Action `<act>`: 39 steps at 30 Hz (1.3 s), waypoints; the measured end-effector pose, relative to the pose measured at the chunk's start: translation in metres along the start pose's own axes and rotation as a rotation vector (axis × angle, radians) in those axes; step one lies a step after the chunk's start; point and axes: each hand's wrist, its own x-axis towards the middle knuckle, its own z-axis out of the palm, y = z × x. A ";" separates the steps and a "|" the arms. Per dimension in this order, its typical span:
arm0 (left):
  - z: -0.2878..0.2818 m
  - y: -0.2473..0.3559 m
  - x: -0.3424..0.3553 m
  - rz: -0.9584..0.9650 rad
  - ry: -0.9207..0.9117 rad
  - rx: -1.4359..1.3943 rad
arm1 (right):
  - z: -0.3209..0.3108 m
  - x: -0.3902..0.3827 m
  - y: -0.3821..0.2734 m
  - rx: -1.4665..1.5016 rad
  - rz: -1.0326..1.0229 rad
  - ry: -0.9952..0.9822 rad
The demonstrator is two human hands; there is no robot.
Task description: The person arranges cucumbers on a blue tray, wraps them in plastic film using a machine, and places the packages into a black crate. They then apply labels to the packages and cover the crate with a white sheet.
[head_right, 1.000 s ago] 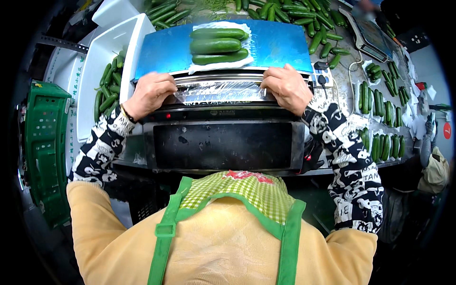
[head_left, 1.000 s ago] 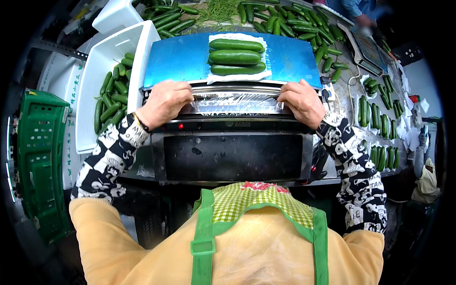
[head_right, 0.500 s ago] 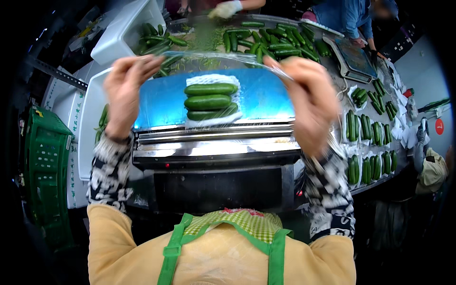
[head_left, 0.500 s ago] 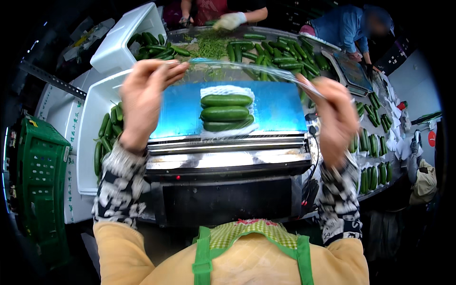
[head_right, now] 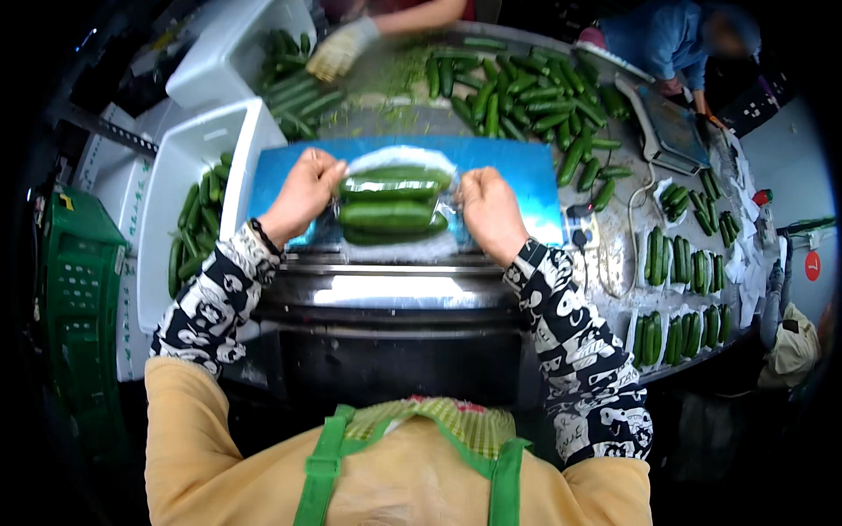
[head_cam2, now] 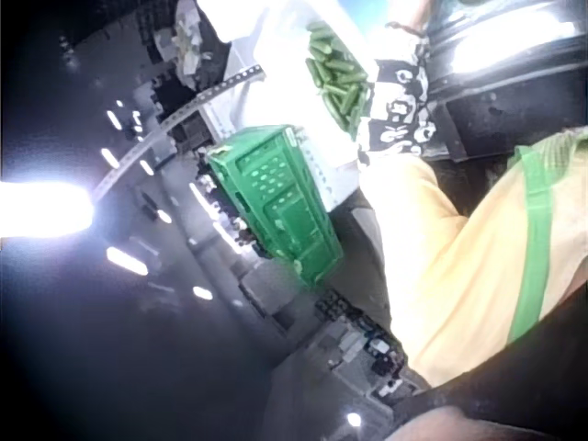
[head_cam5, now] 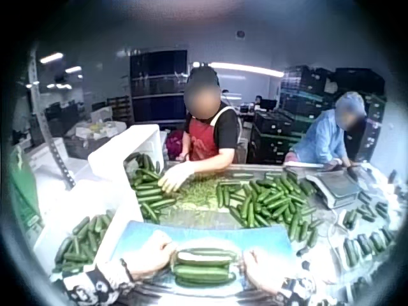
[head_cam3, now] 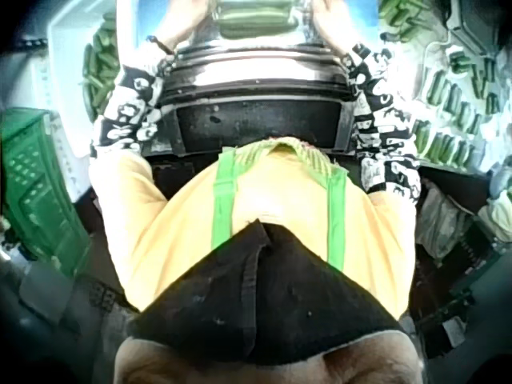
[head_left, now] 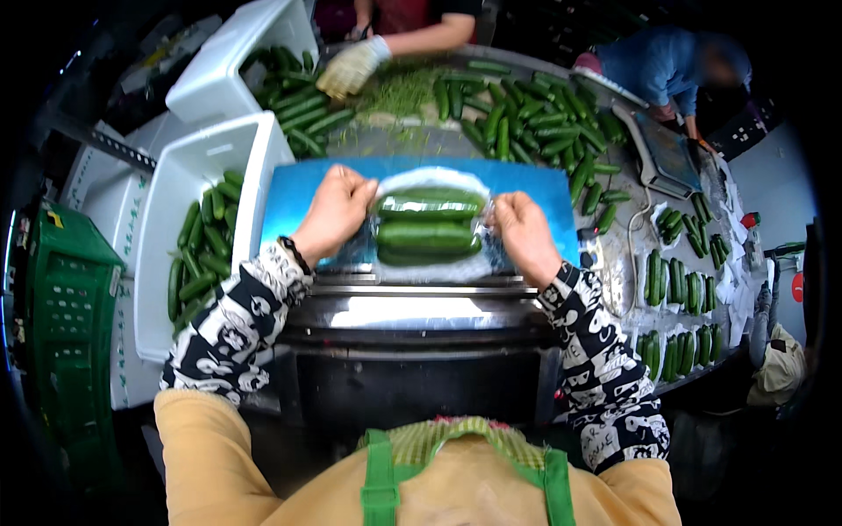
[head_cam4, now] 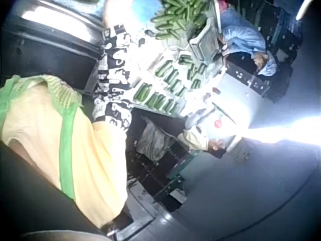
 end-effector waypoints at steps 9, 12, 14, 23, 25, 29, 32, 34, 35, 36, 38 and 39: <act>0.002 0.003 -0.040 0.106 0.010 -0.349 | 0.016 -0.014 -0.018 -0.115 -0.139 -0.008; 0.006 0.002 -0.032 0.172 0.152 -0.304 | 0.024 -0.012 -0.022 -0.039 0.007 0.009; 0.005 0.018 -0.034 0.206 0.255 -0.289 | 0.021 -0.008 -0.040 -0.252 -0.042 0.042; 0.045 0.158 -0.119 0.463 0.410 -0.502 | -0.134 -0.153 -0.051 0.030 -0.045 0.262; 0.067 0.167 -0.154 0.318 0.363 -0.536 | -0.146 -0.211 -0.038 0.048 0.067 0.230; 0.065 0.152 -0.215 0.152 0.302 -0.256 | -0.106 -0.262 -0.030 0.244 0.415 -0.019; 0.050 0.104 -0.252 0.044 0.341 0.010 | -0.041 -0.249 -0.026 0.374 0.631 -0.229; 0.055 0.066 -0.280 -0.073 0.465 0.126 | 0.000 -0.234 -0.012 0.189 0.592 -0.178; 0.064 0.046 -0.297 -0.255 0.483 -0.157 | 0.017 -0.225 -0.024 0.111 0.557 -0.222; 0.071 0.031 -0.317 -0.440 0.497 -0.444 | 0.025 -0.221 -0.015 -0.003 0.426 -0.356; 0.064 0.017 -0.345 -0.585 0.465 -0.825 | 0.048 -0.223 -0.012 -0.110 0.405 -0.450; 0.055 0.018 -0.352 -0.565 0.464 -0.921 | 0.054 -0.224 -0.012 -0.215 0.315 -0.482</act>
